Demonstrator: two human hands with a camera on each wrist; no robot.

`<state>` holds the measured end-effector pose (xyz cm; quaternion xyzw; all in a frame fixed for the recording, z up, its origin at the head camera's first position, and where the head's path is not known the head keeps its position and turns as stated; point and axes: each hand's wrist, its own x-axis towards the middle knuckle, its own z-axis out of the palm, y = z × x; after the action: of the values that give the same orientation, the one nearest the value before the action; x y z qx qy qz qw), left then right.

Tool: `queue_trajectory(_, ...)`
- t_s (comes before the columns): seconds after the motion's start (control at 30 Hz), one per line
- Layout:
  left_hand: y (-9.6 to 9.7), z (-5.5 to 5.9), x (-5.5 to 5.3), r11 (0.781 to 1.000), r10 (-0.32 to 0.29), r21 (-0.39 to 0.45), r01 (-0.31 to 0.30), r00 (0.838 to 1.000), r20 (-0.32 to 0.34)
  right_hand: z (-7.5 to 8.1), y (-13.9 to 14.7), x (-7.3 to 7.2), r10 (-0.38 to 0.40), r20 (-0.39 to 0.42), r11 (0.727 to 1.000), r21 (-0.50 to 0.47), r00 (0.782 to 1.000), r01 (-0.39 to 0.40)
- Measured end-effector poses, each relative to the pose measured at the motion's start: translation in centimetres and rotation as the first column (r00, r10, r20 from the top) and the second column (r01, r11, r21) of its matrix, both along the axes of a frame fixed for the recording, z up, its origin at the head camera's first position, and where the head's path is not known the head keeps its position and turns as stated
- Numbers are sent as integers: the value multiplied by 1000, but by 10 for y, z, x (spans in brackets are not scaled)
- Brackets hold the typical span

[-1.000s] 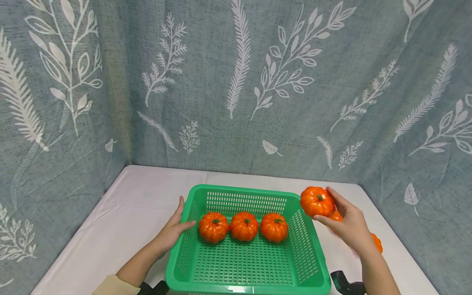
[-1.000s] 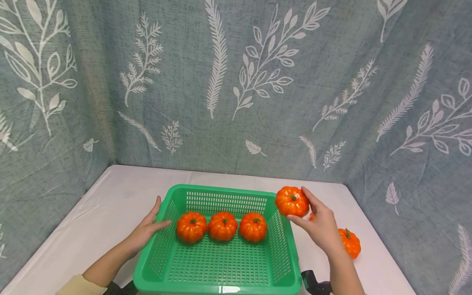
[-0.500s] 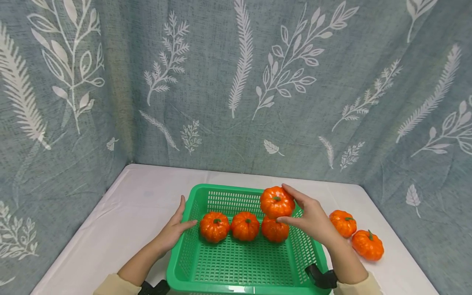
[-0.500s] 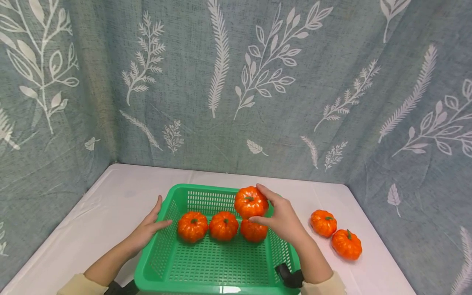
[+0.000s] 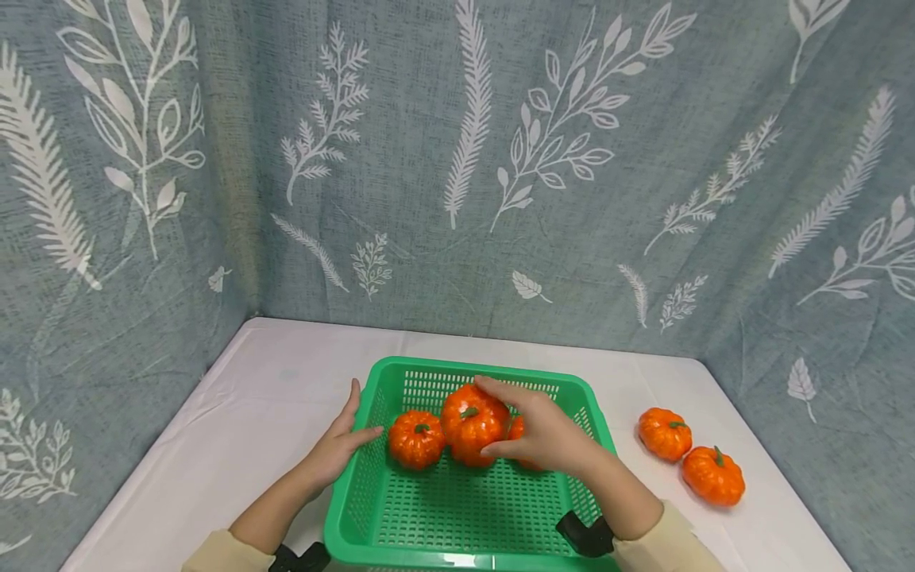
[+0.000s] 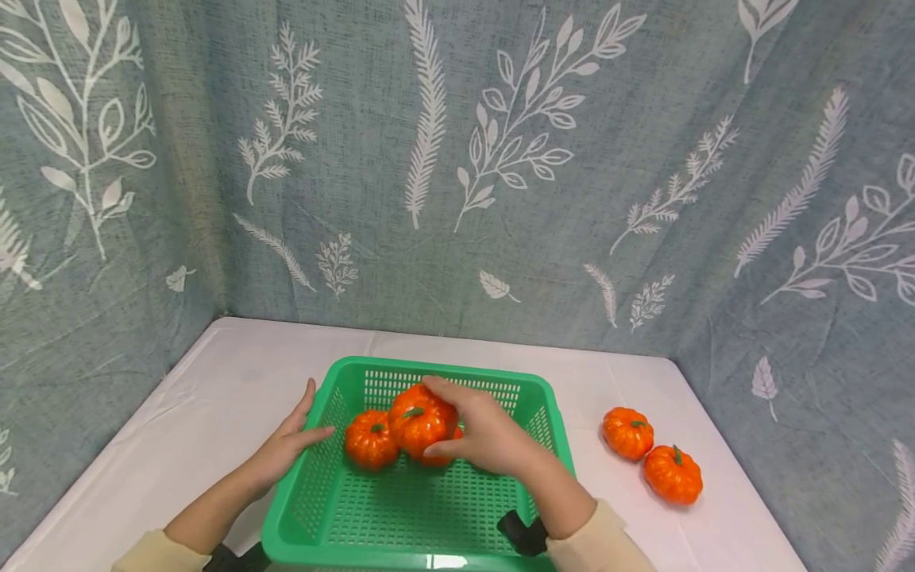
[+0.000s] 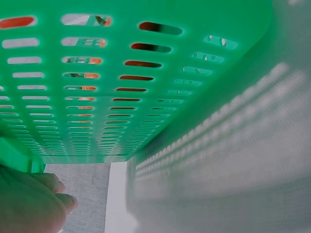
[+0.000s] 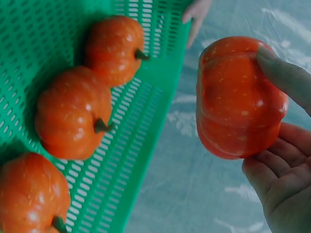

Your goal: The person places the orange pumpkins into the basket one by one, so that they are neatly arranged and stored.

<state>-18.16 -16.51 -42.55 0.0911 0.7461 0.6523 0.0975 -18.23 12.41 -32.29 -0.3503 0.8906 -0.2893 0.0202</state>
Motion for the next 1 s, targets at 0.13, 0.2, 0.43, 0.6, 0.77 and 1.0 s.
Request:
queue_trajectory(0.13, -1, 0, 0, 1000, -7, 15, 7, 1000, 4, -1, -11, 1, 65, 26, 997, 28, 998, -66)
queue_trajectory(0.2, -1, 0, 0, 1000, -11, 19, 11, 1000, 0, -1, -16, 1, 81, 60, 996, 36, 995, -83)
queue_trajectory(0.43, -1, 0, 1, 1000, -7, 15, 7, 1000, 4, -9, -35, -1, 175, 134, 972, 133, 975, -193)
queue_trajectory(0.6, 1, 0, 1, 1000, -9, 9, 9, 1000, 5, -15, -47, -2, 273, 119, 920, 256, 955, -296)
queue_trajectory(0.77, 1, 0, 1, 1000, -9, 8, 9, 1000, 7, -21, -60, -3, 318, 137, 867, 358, 938, -346)
queue_trajectory(1.0, 1, 1, 2, 1000, -7, 10, 7, 1000, 5, -31, -74, -3, 381, 146, 795, 452, 913, -404)
